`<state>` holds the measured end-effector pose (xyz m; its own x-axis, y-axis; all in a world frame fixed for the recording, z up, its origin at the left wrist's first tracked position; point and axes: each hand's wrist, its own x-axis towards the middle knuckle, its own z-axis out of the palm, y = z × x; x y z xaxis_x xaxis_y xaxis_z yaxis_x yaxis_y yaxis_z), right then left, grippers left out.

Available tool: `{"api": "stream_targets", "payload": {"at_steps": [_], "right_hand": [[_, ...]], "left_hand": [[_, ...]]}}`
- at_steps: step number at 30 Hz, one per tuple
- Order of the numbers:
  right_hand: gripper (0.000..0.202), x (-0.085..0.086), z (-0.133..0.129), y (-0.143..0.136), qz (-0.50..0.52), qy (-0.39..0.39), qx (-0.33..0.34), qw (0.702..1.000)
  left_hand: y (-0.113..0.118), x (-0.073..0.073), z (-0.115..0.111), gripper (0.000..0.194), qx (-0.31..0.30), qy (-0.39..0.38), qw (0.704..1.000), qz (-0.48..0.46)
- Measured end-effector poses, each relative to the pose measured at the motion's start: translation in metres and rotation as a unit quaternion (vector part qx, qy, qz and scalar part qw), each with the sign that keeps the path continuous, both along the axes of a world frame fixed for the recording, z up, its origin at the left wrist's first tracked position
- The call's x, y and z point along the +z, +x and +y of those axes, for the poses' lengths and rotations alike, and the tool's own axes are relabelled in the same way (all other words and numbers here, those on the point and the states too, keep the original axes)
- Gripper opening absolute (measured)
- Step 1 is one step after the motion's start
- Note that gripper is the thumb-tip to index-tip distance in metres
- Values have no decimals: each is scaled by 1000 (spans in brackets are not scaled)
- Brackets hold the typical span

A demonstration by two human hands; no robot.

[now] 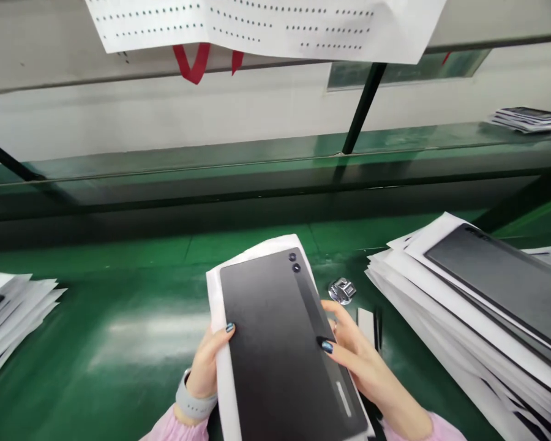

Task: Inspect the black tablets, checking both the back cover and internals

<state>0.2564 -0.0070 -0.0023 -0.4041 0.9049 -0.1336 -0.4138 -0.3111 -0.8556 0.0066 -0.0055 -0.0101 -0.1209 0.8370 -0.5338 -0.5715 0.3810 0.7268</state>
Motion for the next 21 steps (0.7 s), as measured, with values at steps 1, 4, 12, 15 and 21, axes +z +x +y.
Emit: {"api": "stream_targets", "payload": {"at_steps": [1,4,12,15,21], "right_hand": [[39,-2,0,1,-22,-5,-6,1000],[31,-7,0,3,-102,-23,-4,994],[37,-8,0,3,-159,-55,12,986],[36,-7,-1,2,-159,-55,11,986],[31,8,-1,1,-84,-157,-28,984]], "left_hand": [[1,-3,-3,49,-16,9,1000,1],[1,-9,-8,55,-64,34,997,-2],[-11,10,20,58,0,128,987,93],[-16,11,22,52,29,116,986,118],[-23,3,22,40,24,135,984,114]]}}
